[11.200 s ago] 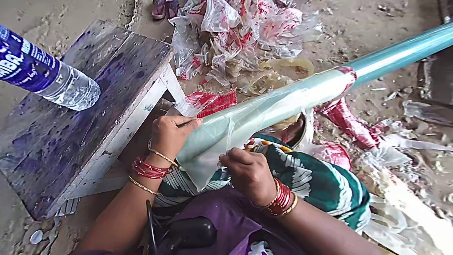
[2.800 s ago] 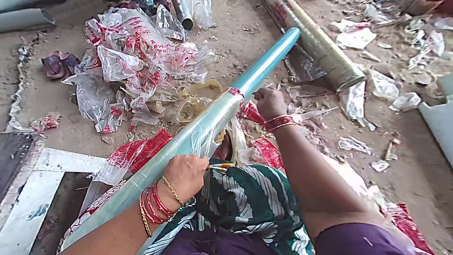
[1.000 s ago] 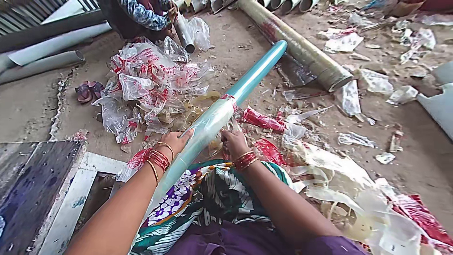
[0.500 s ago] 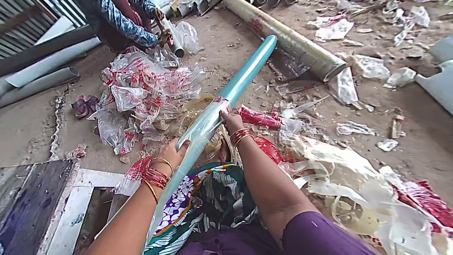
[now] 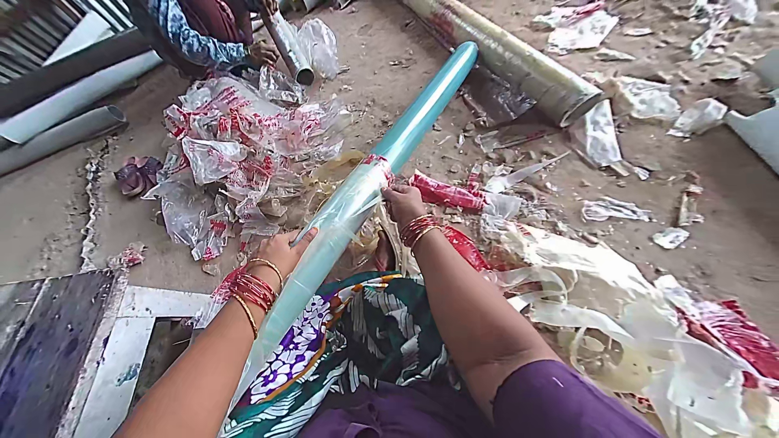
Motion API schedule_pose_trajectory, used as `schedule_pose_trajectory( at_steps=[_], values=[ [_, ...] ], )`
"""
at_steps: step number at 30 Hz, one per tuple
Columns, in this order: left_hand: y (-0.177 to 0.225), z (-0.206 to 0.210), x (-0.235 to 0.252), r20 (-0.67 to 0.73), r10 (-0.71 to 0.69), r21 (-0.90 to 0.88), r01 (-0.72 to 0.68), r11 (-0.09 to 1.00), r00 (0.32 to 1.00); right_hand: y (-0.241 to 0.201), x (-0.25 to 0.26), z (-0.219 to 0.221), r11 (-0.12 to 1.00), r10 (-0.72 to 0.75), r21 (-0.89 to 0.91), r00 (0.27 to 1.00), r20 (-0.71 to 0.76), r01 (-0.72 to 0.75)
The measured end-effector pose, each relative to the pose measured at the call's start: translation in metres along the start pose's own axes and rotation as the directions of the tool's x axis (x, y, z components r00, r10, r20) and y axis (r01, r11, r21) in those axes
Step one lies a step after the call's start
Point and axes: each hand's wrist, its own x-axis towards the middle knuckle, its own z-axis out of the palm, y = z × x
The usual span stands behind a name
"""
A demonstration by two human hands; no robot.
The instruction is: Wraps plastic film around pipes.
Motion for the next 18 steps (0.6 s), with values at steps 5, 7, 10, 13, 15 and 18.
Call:
schedule_pose_trajectory(
  at_steps=[5, 7, 10, 13, 15, 18],
  values=[
    [-0.011, -0.008, 0.011, 0.079, 0.010, 0.028, -0.012, 1.000, 0.997, -0.009, -0.021, 0.010, 0.968, 0.113, 0.229, 0.993, -0.031, -0.103],
    [-0.014, -0.008, 0.012, 0.097, 0.017, 0.037, -0.021, 0.999, 0.995, -0.010, -0.028, 0.012, 0.951, 0.145, 0.278, 0.989, -0.020, -0.133],
    [-0.019, -0.008, 0.019, 0.104, 0.037, 0.019, -0.039, 0.999, 0.994, -0.005, -0.028, 0.005, 0.998, 0.058, 0.019, 0.997, -0.041, -0.057],
    [-0.042, -0.004, 0.022, -0.130, 0.039, -0.251, -0.071, 0.965, 0.991, -0.007, -0.019, -0.033, 0.805, 0.021, -0.592, 0.999, -0.035, -0.037],
    [-0.044, -0.006, 0.011, -0.240, -0.026, -0.396, -0.074, 0.915, 0.970, -0.005, -0.012, -0.056, 0.620, 0.149, -0.769, 0.986, -0.075, -0.152],
    [-0.042, -0.016, -0.014, -0.191, -0.024, -0.425, -0.061, 0.903, 0.981, 0.008, -0.006, -0.064, 0.383, 0.298, -0.899, 0.950, -0.099, -0.214]
  ],
)
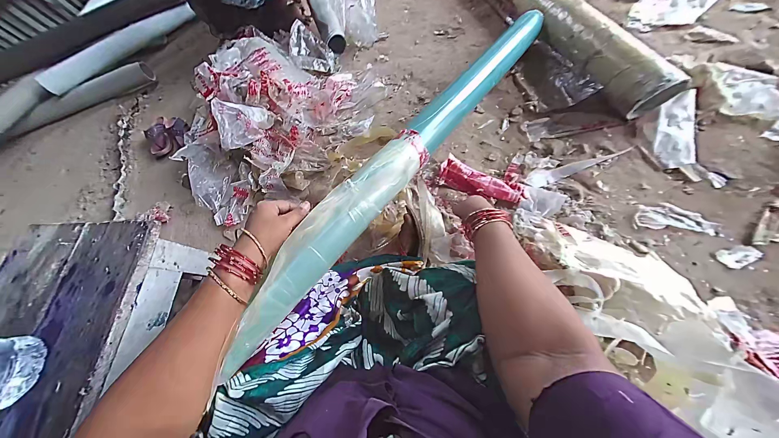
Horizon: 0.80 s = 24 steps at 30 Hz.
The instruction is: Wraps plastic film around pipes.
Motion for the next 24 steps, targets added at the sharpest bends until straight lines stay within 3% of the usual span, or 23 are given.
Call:
schedule_pose_trajectory(
  at_steps=[4, 6, 8, 9, 10, 12, 14, 16, 18, 20, 22, 24],
  values=[
    [-0.003, -0.034, -0.038, 0.200, 0.172, -0.044, -0.167, 0.985, 0.965, 0.005, 0.023, 0.016, 0.961, -0.048, -0.270, 0.997, 0.059, 0.063],
    [-0.020, -0.054, -0.064, 0.337, 0.204, -0.208, -0.138, 0.968, 0.919, 0.005, 0.020, 0.014, 0.985, -0.036, -0.171, 0.997, -0.062, 0.025],
    [-0.043, -0.072, -0.091, 0.349, 0.223, -0.344, -0.097, 0.934, 0.910, -0.017, -0.001, 0.006, 0.980, -0.193, -0.085, 0.951, -0.242, 0.178],
    [-0.057, -0.077, -0.105, 0.333, 0.250, -0.418, -0.096, 0.904, 0.909, -0.032, -0.019, 0.004, 0.932, -0.360, -0.077, 0.877, -0.317, 0.355],
    [-0.070, -0.079, -0.118, 0.304, 0.274, -0.489, -0.097, 0.867, 0.912, -0.049, -0.042, 0.004, 0.834, -0.538, -0.101, 0.757, -0.371, 0.543],
    [-0.096, -0.075, -0.144, 0.209, 0.318, -0.617, -0.128, 0.776, 0.925, -0.080, -0.094, 0.022, 0.452, -0.850, -0.180, 0.360, -0.384, 0.874],
    [-0.113, -0.067, -0.167, 0.077, 0.352, -0.683, -0.208, 0.700, 0.933, -0.113, -0.159, 0.053, 0.056, -0.960, -0.216, -0.006, -0.280, 0.975],
    [-0.124, -0.061, -0.182, -0.066, 0.384, -0.664, -0.328, 0.672, 0.921, -0.136, -0.216, 0.089, -0.202, -0.960, -0.216, -0.237, -0.150, 0.955],
    [-0.133, -0.053, -0.189, -0.325, 0.339, -0.591, -0.469, 0.656, 0.883, -0.150, -0.252, 0.118, -0.311, -0.938, -0.219, -0.336, -0.087, 0.925],
    [-0.144, -0.049, -0.193, -0.565, 0.205, -0.493, -0.526, 0.693, 0.799, -0.158, -0.268, 0.142, -0.318, -0.929, -0.234, -0.351, -0.115, 0.919],
    [-0.155, -0.043, -0.191, -0.660, 0.145, -0.348, -0.471, 0.811, 0.738, -0.163, -0.273, 0.153, -0.290, -0.933, -0.317, -0.341, -0.116, 0.903],
    [-0.163, -0.023, -0.184, -0.650, 0.146, -0.245, -0.388, 0.889, 0.745, -0.160, -0.277, 0.157, -0.286, -0.943, -0.365, -0.328, -0.057, 0.886]
  ],
)
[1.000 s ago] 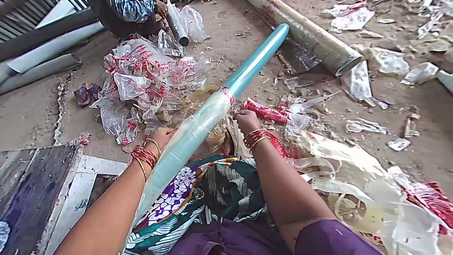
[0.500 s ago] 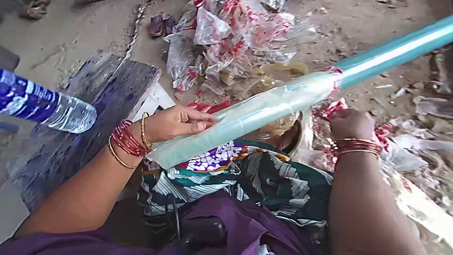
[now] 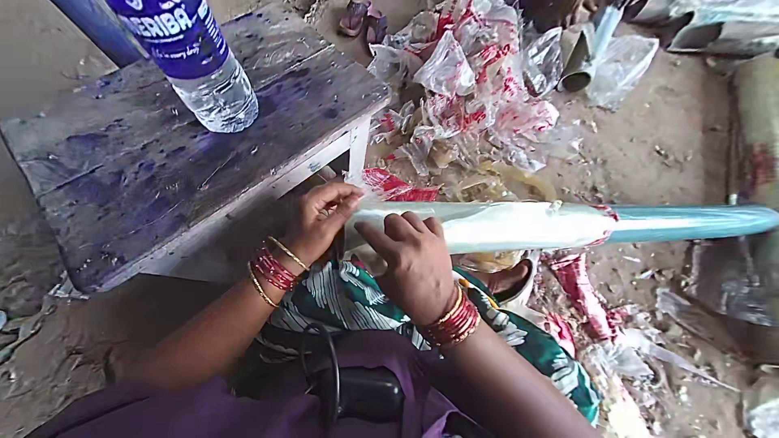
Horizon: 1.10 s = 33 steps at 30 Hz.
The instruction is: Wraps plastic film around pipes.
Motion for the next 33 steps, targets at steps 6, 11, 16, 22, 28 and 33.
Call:
schedule_pose_trajectory(
  at_steps=[6, 11, 16, 22, 28, 33],
  values=[
    [-0.020, 0.029, -0.011, -0.038, 0.130, 0.054, -0.128, 0.990, 0.991, -0.013, -0.029, 0.002, 1.000, 0.001, 0.008, 1.000, 0.008, -0.001],
    [-0.023, 0.030, -0.007, -0.066, 0.139, 0.013, -0.138, 0.990, 0.988, 0.002, -0.061, -0.010, 0.994, -0.083, 0.078, 0.992, 0.097, 0.075],
    [-0.022, 0.023, -0.010, 0.029, 0.086, -0.086, -0.083, 0.993, 0.996, 0.002, -0.056, -0.016, 0.993, -0.111, 0.040, 0.993, 0.045, 0.109],
    [-0.003, 0.024, -0.039, 0.038, 0.130, -0.140, -0.123, 0.982, 0.991, 0.006, 0.009, -0.042, 0.997, -0.001, 0.080, 0.998, -0.060, 0.006],
    [0.009, 0.051, -0.057, -0.065, 0.384, 0.008, -0.384, 0.923, 0.921, 0.024, 0.031, -0.062, 0.883, 0.329, 0.396, 0.934, -0.142, -0.251],
    [-0.021, 0.044, -0.058, 0.056, 0.484, 0.198, -0.485, 0.852, 0.873, 0.023, 0.011, -0.059, 0.782, 0.299, 0.550, 0.951, 0.083, -0.294]
  ],
)
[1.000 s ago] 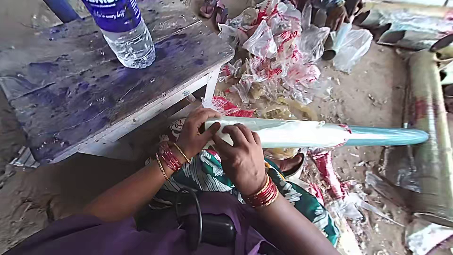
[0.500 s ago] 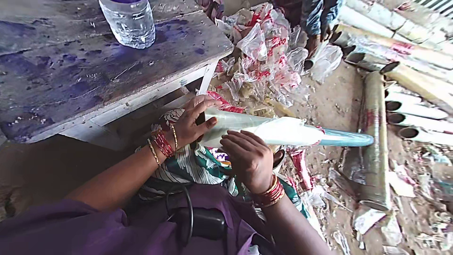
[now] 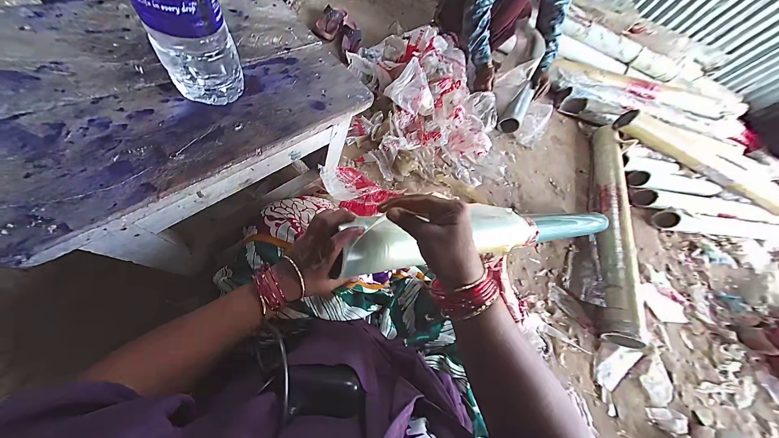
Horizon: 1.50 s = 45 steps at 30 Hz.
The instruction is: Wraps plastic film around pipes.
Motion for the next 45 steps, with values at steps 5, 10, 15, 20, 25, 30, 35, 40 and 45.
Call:
schedule_pose_trajectory(
  at_steps=[5, 10, 15, 20, 25, 30, 35, 40, 45],
  values=[
    [0.001, -0.001, -0.008, 0.029, -0.065, 0.112, 0.062, 0.992, 0.997, -0.023, 0.008, -0.016, 0.837, -0.411, -0.278, 0.877, 0.251, 0.472],
    [0.007, -0.006, -0.005, 0.138, -0.259, 0.210, 0.227, 0.951, 0.956, -0.015, 0.001, 0.030, 0.615, -0.488, -0.310, 0.659, 0.573, 0.725],
    [0.009, -0.016, 0.007, 0.169, -0.448, 0.114, 0.434, 0.894, 0.878, 0.012, 0.014, 0.038, 0.666, -0.436, -0.314, 0.695, 0.572, 0.677],
    [0.009, -0.013, 0.004, 0.129, -0.350, 0.201, 0.321, 0.925, 0.928, 0.016, 0.033, 0.041, 0.771, -0.497, -0.110, 0.701, 0.512, 0.627],
    [0.004, -0.016, 0.005, 0.161, -0.338, 0.188, 0.307, 0.933, 0.927, 0.014, 0.030, 0.038, 0.703, -0.457, -0.199, 0.648, 0.609, 0.683],
    [-0.003, -0.021, 0.011, 0.237, -0.399, 0.152, 0.372, 0.916, 0.886, 0.024, 0.021, 0.017, 0.699, -0.458, -0.227, 0.669, 0.585, 0.678],
    [-0.007, -0.019, 0.009, 0.187, -0.351, 0.142, 0.328, 0.934, 0.918, 0.034, 0.003, 0.010, 0.716, -0.458, -0.289, 0.740, 0.493, 0.635],
    [-0.010, -0.019, 0.014, 0.202, -0.377, 0.117, 0.360, 0.926, 0.904, 0.012, -0.001, 0.014, 0.637, -0.418, -0.418, 0.746, 0.518, 0.647],
    [-0.010, -0.031, 0.020, 0.346, -0.402, -0.027, 0.438, 0.899, 0.848, 0.020, 0.004, 0.031, 0.687, -0.421, -0.299, 0.698, 0.579, 0.662]
  ],
)
